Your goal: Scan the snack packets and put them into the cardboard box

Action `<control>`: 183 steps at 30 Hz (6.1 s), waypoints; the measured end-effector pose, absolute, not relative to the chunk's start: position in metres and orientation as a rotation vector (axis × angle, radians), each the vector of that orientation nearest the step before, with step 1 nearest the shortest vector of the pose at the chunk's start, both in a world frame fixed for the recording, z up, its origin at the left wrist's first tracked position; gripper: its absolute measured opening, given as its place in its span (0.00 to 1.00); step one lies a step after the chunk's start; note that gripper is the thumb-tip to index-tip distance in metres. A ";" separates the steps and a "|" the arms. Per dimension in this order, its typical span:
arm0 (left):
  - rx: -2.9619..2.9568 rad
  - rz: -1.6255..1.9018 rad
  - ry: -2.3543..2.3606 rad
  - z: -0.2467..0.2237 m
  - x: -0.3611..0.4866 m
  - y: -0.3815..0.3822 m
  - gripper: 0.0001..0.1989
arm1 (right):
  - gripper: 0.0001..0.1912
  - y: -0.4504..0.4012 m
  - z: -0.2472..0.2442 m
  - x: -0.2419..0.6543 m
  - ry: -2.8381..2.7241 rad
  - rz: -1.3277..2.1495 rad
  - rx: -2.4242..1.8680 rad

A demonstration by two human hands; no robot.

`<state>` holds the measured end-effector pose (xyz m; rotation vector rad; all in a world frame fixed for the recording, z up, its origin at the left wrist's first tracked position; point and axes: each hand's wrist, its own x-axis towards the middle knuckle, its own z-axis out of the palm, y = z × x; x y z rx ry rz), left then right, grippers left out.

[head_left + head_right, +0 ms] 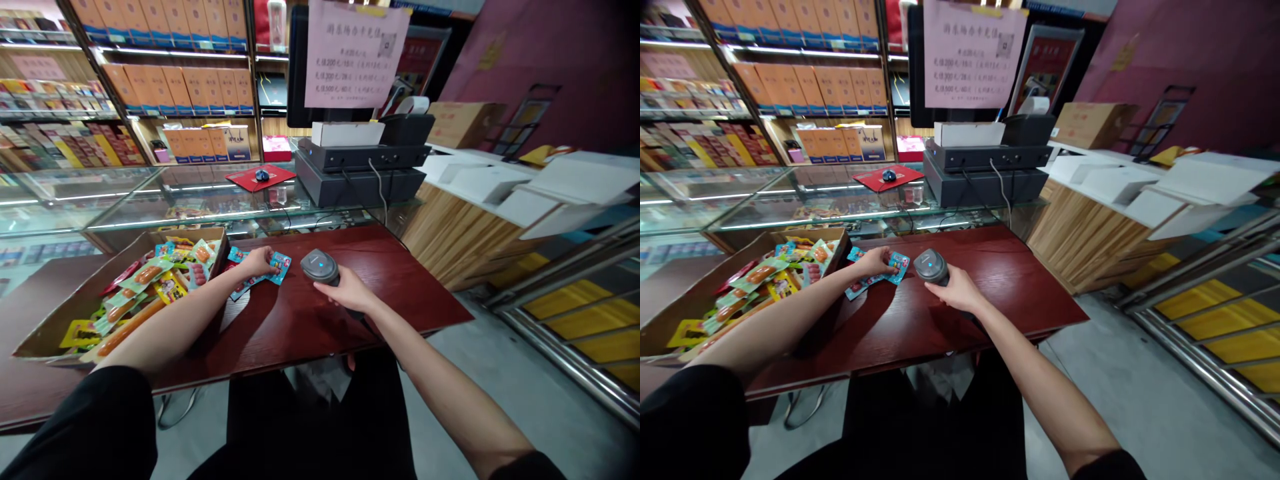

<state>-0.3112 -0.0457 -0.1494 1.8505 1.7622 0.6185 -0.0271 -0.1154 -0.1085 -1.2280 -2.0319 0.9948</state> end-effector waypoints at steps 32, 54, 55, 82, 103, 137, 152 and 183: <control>1.255 0.980 1.417 -0.087 -0.323 -0.072 0.27 | 0.16 -0.118 -0.086 -0.055 -2.054 1.138 -1.099; 1.175 1.168 1.729 -0.008 -0.482 -0.204 0.27 | 0.22 -0.118 -0.074 -0.154 -2.292 1.166 -0.759; 1.199 1.132 1.715 -0.011 -0.473 -0.195 0.27 | 0.21 -0.117 -0.074 -0.148 -2.287 1.164 -0.785; 2.132 -0.431 2.002 -0.107 -0.320 -0.058 0.24 | 0.16 -0.103 -0.107 -0.024 -2.082 1.020 -1.241; 1.337 0.822 1.311 -0.116 -0.321 -0.054 0.26 | 0.17 -0.110 -0.109 -0.040 -2.115 1.029 -1.191; 1.165 1.196 1.719 -0.012 -0.485 -0.169 0.24 | 0.16 -0.113 -0.095 -0.125 -2.256 1.233 -0.929; 1.357 1.084 1.754 -0.016 -0.460 -0.162 0.22 | 0.19 -0.113 -0.088 -0.124 -2.281 1.151 -0.915; 1.594 0.618 1.436 -0.130 -0.336 -0.035 0.20 | 0.15 -0.104 -0.116 -0.040 -2.118 1.053 -1.182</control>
